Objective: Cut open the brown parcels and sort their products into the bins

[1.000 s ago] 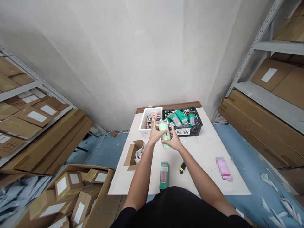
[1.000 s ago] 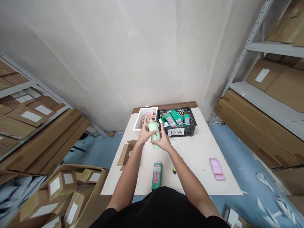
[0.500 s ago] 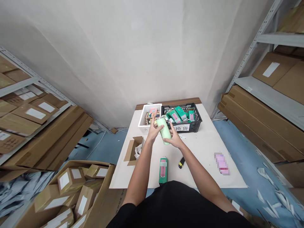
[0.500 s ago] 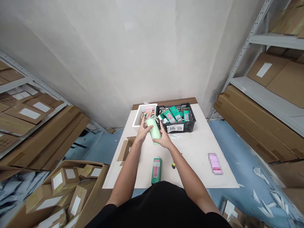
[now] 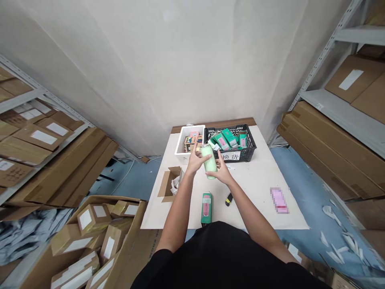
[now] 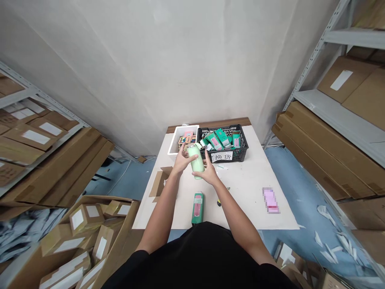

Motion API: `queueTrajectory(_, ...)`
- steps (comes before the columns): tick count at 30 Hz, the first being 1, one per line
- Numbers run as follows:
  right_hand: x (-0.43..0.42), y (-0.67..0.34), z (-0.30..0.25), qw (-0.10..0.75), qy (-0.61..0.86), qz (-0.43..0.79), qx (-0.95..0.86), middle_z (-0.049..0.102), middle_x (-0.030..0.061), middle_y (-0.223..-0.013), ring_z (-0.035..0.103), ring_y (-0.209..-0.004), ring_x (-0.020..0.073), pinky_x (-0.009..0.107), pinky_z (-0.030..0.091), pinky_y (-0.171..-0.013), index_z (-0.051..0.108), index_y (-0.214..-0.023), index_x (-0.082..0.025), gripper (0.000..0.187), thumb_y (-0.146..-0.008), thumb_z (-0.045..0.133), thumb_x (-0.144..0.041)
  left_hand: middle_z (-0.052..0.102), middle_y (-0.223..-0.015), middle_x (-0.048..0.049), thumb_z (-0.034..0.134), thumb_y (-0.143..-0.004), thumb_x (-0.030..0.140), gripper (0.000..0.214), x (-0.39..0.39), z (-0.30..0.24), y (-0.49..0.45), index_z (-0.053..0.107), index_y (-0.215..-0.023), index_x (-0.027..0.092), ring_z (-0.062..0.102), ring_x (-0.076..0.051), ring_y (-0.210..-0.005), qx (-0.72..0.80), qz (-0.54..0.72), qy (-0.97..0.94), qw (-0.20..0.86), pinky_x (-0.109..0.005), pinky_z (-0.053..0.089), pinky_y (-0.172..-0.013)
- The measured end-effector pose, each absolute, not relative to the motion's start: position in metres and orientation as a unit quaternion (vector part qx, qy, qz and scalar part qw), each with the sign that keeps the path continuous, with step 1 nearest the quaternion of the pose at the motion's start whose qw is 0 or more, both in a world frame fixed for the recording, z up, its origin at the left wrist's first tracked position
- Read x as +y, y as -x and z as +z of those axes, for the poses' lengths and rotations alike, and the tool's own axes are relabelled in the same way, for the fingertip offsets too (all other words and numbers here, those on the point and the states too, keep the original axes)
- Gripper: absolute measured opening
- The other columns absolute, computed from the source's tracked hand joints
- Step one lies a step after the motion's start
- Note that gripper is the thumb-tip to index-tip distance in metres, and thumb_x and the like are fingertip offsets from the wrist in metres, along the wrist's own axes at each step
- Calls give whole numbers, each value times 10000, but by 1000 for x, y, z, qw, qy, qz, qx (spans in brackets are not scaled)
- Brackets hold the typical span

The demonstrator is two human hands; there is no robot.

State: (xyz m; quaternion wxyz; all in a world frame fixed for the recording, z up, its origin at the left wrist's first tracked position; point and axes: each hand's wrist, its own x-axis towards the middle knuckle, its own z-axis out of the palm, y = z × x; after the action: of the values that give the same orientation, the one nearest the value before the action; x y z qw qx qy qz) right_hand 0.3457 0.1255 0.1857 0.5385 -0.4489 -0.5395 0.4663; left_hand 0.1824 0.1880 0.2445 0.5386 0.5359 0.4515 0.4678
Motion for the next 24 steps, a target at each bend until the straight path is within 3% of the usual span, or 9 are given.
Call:
queueTrajectory(2,125,-344,182,534,433,486,-539,667,73,-1268,669,-1143,284,449,577,-959,60,-1717,-361,1331,-686,902,-373,745,-1103,-73,969,-678,439,1333,187,241,-183,143,-1708,256,721,-207,-969,435,476,-531,549,-359,593,-895)
queueTrajectory(6,122,-343,174,535,440,507,-513,671,82,-1268,703,-1047,281,449,599,-895,71,-1716,-358,1312,-689,888,-382,720,-1219,-87,956,-693,435,1269,187,231,-186,194,-1698,291,702,-211,-1053,435,487,-549,522,-343,578,-918)
queueTrajectory(9,119,-347,171,524,443,500,-528,629,97,-1385,648,-1225,312,507,549,-1023,121,-1710,-372,1262,-699,876,-392,732,-1140,-76,964,-672,412,1277,186,220,-187,216,-1696,266,702,-210,-986,472,474,-567,480,-348,578,-887)
queueTrajectory(13,124,-359,178,541,458,456,-538,411,62,-1657,435,-1490,334,545,442,-1163,367,-1631,-411,910,-822,780,-467,739,-1123,-68,974,-627,357,1318,179,203,-186,212,-1698,252,697,-224,-1012,490,466,-590,442,-366,561,-929)
queueTrajectory(15,131,-365,185,542,458,457,-536,391,58,-1677,442,-1487,330,511,472,-1139,466,-1574,-388,787,-851,754,-512,740,-1118,-60,979,-607,345,1345,172,194,-188,201,-1700,256,697,-223,-1015,488,457,-596,445,-361,558,-923)
queueTrajectory(21,152,-375,183,483,410,537,-557,707,97,-1323,650,-1231,300,451,552,-1011,648,-1364,-269,754,-699,882,-538,731,-1148,-52,961,-639,364,1358,150,171,-194,129,-1710,281,695,-183,-979,439,435,-590,520,-335,557,-903)
queueTrajectory(24,152,-374,171,504,424,521,-543,753,81,-1184,686,-1130,286,441,559,-972,700,-1199,-246,644,-660,904,-533,672,-1354,-123,963,-644,375,1320,149,155,-187,176,-1700,293,671,-220,-1142,415,420,-592,549,-370,549,-968)
